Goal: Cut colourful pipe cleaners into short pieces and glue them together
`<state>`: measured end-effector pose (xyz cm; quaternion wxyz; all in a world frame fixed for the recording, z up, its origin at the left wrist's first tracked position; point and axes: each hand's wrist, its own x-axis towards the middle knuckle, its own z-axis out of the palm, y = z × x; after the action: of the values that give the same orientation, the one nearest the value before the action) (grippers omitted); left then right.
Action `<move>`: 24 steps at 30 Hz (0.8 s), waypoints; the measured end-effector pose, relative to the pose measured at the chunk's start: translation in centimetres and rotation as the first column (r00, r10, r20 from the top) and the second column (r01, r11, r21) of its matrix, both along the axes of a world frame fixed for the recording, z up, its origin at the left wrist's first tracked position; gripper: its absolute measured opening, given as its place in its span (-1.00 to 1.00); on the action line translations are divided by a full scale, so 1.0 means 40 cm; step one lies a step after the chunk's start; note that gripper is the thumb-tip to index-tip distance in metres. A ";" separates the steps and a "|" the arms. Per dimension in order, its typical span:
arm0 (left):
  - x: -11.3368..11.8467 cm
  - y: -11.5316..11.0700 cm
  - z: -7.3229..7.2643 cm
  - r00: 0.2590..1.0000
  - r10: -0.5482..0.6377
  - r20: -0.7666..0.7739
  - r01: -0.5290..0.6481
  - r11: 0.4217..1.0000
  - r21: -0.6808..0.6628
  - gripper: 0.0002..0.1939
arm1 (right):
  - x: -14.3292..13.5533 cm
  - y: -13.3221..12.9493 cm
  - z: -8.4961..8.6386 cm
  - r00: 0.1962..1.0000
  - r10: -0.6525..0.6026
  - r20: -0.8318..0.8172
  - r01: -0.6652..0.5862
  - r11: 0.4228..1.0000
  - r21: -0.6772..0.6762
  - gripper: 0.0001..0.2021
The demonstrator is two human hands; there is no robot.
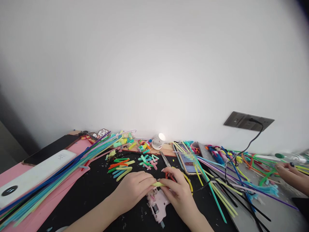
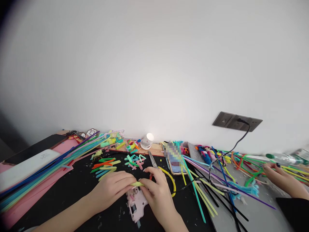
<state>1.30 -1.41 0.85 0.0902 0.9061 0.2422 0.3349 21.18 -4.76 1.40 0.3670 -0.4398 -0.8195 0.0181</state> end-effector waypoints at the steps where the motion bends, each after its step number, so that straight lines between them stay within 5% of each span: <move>1: 0.000 0.000 0.001 1.000 -0.002 0.002 0.002 1.000 0.012 -0.79 | 0.000 0.000 0.000 1.000 0.000 0.001 0.000 1.000 -0.005 -0.81; 11: 0.000 0.004 0.003 1.000 0.014 0.018 -0.016 0.996 0.083 -0.80 | 0.007 0.004 -0.013 0.999 -0.040 -0.004 0.040 0.999 0.015 -0.83; 24: 0.003 0.009 -0.003 0.999 0.038 0.020 -0.039 0.999 0.011 -0.88 | 0.018 0.011 -0.019 0.996 -0.069 -0.050 0.069 0.998 -0.012 -0.84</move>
<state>1.43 -1.07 0.72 0.0810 0.8983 0.2567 0.3471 21.90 -4.34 0.64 0.3857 -0.4691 -0.7942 0.0205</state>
